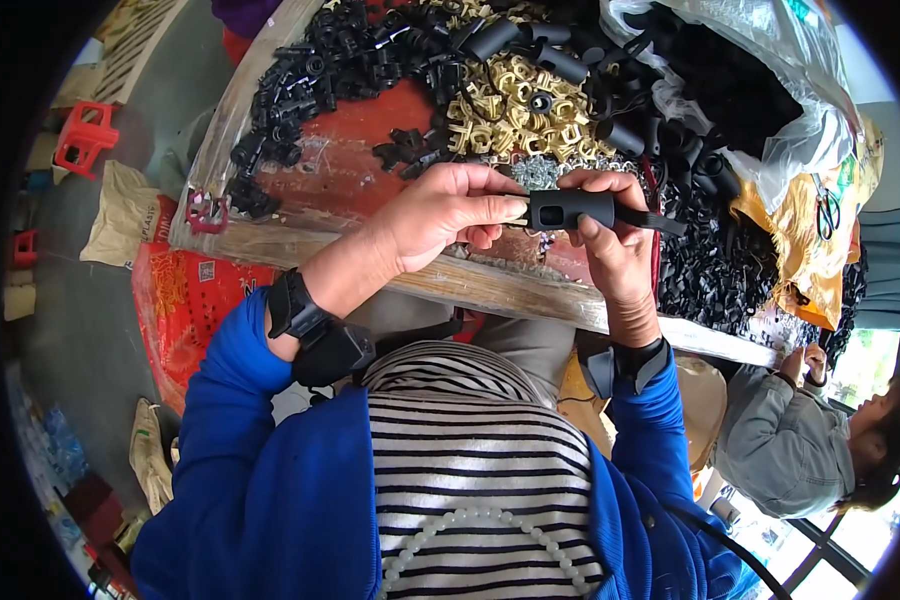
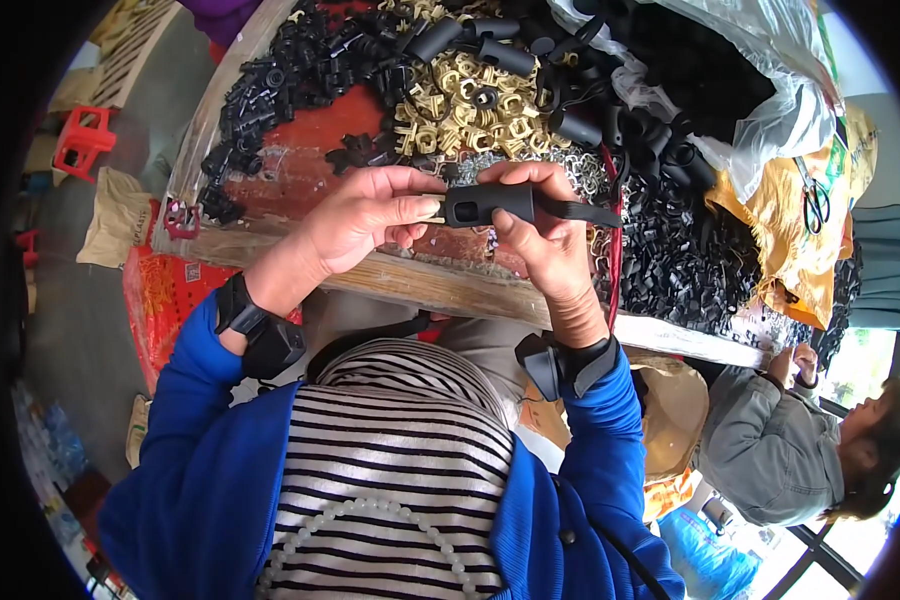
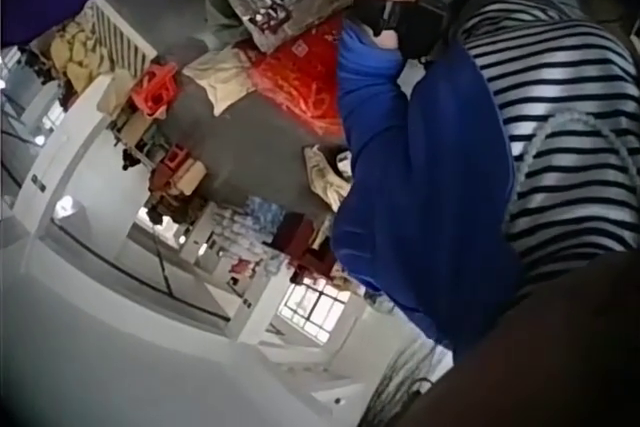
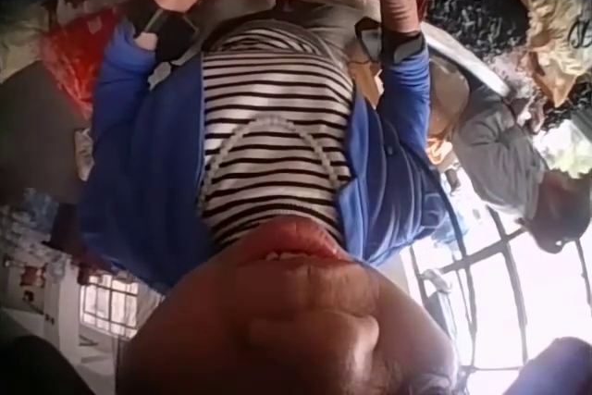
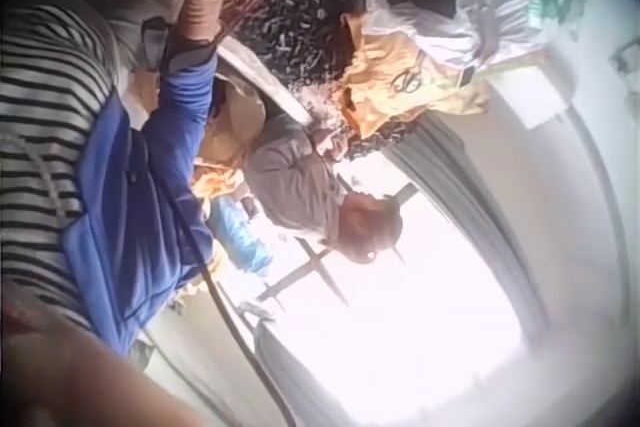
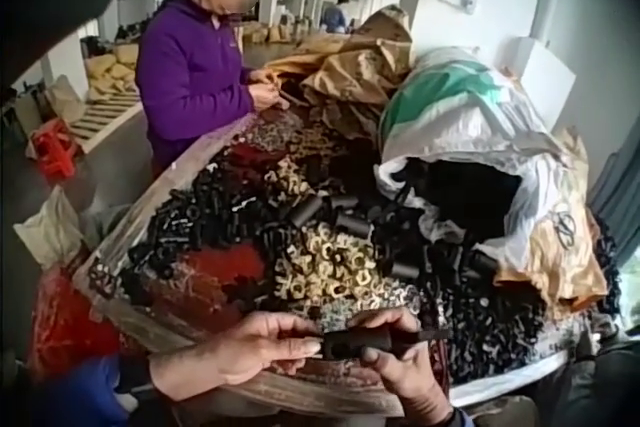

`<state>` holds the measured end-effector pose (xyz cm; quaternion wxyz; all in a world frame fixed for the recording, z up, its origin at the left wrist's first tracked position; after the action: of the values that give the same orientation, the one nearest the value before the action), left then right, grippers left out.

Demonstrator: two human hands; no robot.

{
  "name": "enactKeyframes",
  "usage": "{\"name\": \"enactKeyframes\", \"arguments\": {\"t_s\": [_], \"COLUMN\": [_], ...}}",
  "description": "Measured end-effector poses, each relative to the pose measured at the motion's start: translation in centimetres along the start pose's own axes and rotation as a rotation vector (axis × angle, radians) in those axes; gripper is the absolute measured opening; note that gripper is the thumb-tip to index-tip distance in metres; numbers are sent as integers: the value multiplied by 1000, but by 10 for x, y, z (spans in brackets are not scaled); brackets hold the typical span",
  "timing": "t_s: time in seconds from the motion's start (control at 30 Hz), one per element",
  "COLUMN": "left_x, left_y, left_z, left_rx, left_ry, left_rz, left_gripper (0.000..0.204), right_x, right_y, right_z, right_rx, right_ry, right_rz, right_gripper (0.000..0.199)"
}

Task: The person assembles components by hand, picking up a black plastic part and a small metal piece from the table. They fit the metal piece into the plastic part, then pick up and attach a small white plastic clip before placing the completed assembly back onto the table.

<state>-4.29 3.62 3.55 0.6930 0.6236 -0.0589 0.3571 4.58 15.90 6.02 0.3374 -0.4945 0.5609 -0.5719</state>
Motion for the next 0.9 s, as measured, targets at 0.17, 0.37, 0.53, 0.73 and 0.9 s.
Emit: {"name": "enactKeyframes", "arguments": {"t_s": [0.17, 0.37, 0.53, 0.73, 0.9], "left_x": [10, 22, 21, 18, 13], "left_y": [4, 3, -2, 0, -1], "left_z": [11, 25, 27, 14, 0], "left_rx": [126, 135, 38, 17, 28], "left_ry": [3, 5, 43, 16, 86], "left_rz": [-167, -154, -13, -91, -220], "left_gripper": [22, 23, 23, 24, 34], "right_x": [12, 23, 29, 26, 20], "right_y": [-8, -13, -19, -2, 16], "right_z": [19, 43, 51, 41, 29], "right_rx": [9, -23, -142, -29, 12], "right_ry": [50, 91, 106, 162, 216], "right_rz": [-9, 1, 299, 2, -48], "right_gripper": [30, 30, 30, 29, 28]}}
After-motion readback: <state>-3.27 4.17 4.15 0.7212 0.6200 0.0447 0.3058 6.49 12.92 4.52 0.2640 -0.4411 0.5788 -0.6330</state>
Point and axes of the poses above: each hand's wrist, its own z-axis away from the middle knuckle, its own x-axis out of the palm, y = z × x, the point moved 5 cm from there along -z, towards the middle knuckle, and after that the axes turned 7 degrees about x, right-handed, at the moved point
